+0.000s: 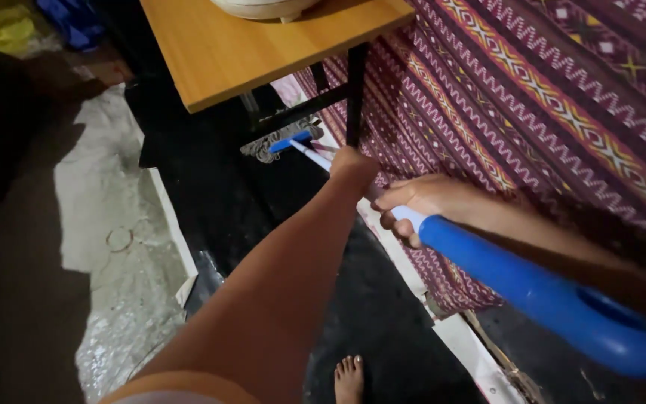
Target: Mopping the floor in a bedroom area around a bed and under furniture.
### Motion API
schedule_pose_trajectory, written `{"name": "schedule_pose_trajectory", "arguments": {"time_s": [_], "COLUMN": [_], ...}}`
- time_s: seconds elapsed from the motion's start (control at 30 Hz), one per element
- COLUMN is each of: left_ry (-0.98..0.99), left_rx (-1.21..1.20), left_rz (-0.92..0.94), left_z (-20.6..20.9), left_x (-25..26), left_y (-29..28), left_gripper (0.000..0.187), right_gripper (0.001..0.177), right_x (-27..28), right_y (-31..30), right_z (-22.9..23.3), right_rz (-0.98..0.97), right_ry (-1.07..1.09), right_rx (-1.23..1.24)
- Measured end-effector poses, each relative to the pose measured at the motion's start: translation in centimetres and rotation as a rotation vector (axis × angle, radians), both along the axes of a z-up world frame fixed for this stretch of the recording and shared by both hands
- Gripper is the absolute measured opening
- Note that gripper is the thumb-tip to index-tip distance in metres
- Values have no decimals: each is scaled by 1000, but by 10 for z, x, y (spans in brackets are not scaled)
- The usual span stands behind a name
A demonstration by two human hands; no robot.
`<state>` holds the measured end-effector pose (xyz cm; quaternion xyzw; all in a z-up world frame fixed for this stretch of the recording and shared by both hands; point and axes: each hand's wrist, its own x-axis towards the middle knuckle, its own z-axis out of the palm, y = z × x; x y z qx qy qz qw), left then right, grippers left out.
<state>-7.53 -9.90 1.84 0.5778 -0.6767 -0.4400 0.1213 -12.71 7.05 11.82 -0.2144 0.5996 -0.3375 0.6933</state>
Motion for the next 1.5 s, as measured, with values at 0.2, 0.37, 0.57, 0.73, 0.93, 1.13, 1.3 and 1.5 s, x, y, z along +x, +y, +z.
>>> {"name": "schedule_pose_trajectory", "arguments": {"time_s": [0.2,0.37,0.57,0.73,0.93,1.13,1.3,1.5], "left_ry": [22,91,37,-753,-750,300,-207,277], "left_rx": [-53,-76,-60,-708,-910,181,-587,173], "left_rz": [38,62,-40,-1036,-1037,-65,-866,-331], "left_z": [12,-68,-93,-112,-131,-128,-167,-120], "left_x": [22,12,3,-5,0,-11,-29,-6], "left_y": [40,11,-31,-70,-121,-175,-206,-134], "left_gripper": [39,43,54,33,33,29,29,39], "right_gripper": [17,16,18,23,24,24,25,27], "right_x": [-2,-10,-4,-10,40,71,71,40], "right_y": [31,0,-41,-54,-94,-150,-115,-79], "right_z": [-20,-101,-124,-152,-135,-110,-72,-62], "right_rz": [17,-51,-154,-149,-55,39,56,14], "right_ry": [35,-218,112,-85,-174,-244,-264,-216], "right_rx": [-36,9,-59,-15,38,33,43,42]}}
